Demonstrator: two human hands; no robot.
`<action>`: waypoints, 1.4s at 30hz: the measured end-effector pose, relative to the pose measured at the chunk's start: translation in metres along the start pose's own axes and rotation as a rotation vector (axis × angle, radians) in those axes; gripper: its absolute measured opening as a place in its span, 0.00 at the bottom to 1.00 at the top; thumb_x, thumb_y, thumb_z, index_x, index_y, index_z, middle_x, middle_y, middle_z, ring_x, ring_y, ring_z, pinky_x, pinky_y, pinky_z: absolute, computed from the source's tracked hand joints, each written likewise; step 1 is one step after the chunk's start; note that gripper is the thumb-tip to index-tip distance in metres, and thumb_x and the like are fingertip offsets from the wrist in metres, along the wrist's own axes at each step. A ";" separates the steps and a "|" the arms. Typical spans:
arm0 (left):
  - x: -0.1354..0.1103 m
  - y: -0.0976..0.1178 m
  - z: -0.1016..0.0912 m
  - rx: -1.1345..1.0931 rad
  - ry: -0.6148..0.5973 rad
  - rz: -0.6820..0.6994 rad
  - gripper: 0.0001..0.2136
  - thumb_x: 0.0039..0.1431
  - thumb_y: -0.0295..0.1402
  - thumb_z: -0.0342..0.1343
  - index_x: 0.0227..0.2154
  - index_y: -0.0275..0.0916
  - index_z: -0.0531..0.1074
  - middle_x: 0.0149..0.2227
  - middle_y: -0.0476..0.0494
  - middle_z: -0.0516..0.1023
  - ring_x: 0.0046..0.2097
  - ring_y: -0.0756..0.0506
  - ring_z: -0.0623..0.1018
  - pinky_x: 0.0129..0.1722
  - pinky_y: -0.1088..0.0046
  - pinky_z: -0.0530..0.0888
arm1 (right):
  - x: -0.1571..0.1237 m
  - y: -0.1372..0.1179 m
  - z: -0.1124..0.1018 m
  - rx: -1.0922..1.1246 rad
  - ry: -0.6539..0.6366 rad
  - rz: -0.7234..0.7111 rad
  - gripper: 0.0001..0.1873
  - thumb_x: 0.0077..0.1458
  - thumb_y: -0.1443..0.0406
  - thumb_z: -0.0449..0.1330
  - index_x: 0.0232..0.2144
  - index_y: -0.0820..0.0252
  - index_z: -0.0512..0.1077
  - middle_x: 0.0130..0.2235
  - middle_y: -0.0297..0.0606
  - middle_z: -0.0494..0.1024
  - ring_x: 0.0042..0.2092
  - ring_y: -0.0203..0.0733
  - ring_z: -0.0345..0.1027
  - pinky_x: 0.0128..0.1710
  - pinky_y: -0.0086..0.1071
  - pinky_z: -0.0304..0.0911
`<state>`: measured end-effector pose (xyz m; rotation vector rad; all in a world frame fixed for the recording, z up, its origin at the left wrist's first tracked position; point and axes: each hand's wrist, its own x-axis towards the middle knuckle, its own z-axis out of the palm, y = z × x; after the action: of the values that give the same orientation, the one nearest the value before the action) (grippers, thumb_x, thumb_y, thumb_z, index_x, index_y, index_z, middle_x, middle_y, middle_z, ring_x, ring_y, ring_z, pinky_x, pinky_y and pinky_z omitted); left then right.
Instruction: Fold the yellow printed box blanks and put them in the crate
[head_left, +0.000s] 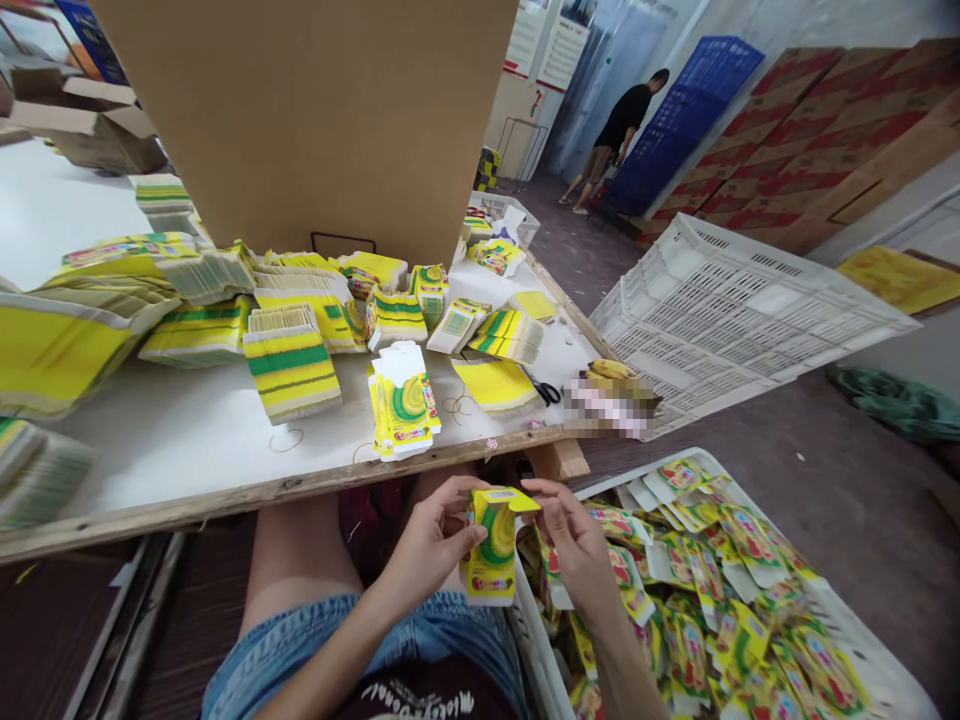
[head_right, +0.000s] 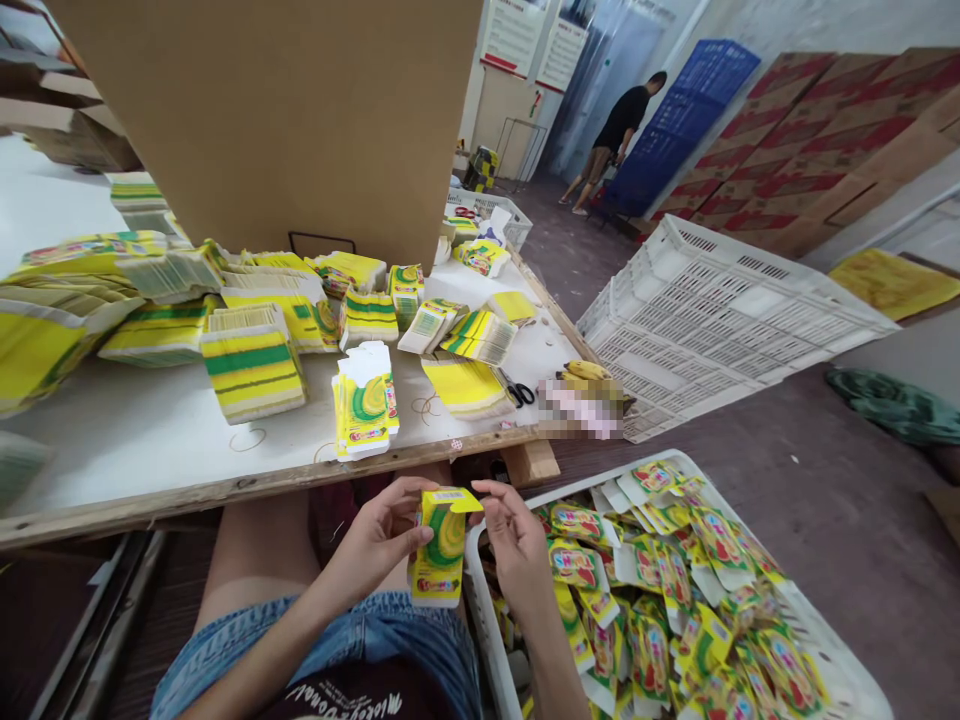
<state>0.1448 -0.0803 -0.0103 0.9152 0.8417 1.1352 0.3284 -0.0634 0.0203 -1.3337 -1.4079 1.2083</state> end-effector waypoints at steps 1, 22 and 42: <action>0.000 -0.001 0.000 0.055 0.011 0.029 0.17 0.55 0.29 0.61 0.48 0.39 0.70 0.46 0.40 0.79 0.39 0.46 0.79 0.37 0.73 0.74 | 0.000 0.000 0.000 -0.012 -0.065 0.022 0.20 0.59 0.52 0.58 0.47 0.59 0.70 0.28 0.33 0.74 0.27 0.37 0.65 0.27 0.28 0.61; 0.001 0.005 0.001 -0.084 0.003 -0.091 0.21 0.48 0.27 0.64 0.47 0.35 0.70 0.39 0.39 0.82 0.39 0.43 0.81 0.38 0.70 0.75 | 0.002 0.008 0.006 -0.101 -0.040 -0.003 0.17 0.56 0.55 0.62 0.44 0.56 0.78 0.47 0.44 0.81 0.45 0.49 0.75 0.42 0.37 0.70; 0.024 0.021 -0.076 1.179 0.539 0.552 0.12 0.63 0.29 0.53 0.46 0.38 0.77 0.53 0.34 0.77 0.58 0.37 0.75 0.60 0.46 0.68 | 0.002 -0.003 0.003 -0.350 0.051 -0.003 0.20 0.55 0.51 0.61 0.39 0.59 0.80 0.36 0.43 0.79 0.30 0.41 0.63 0.33 0.35 0.62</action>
<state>0.0731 -0.0408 -0.0229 1.9276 1.8639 1.3570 0.3246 -0.0613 0.0223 -1.5850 -1.6356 0.9453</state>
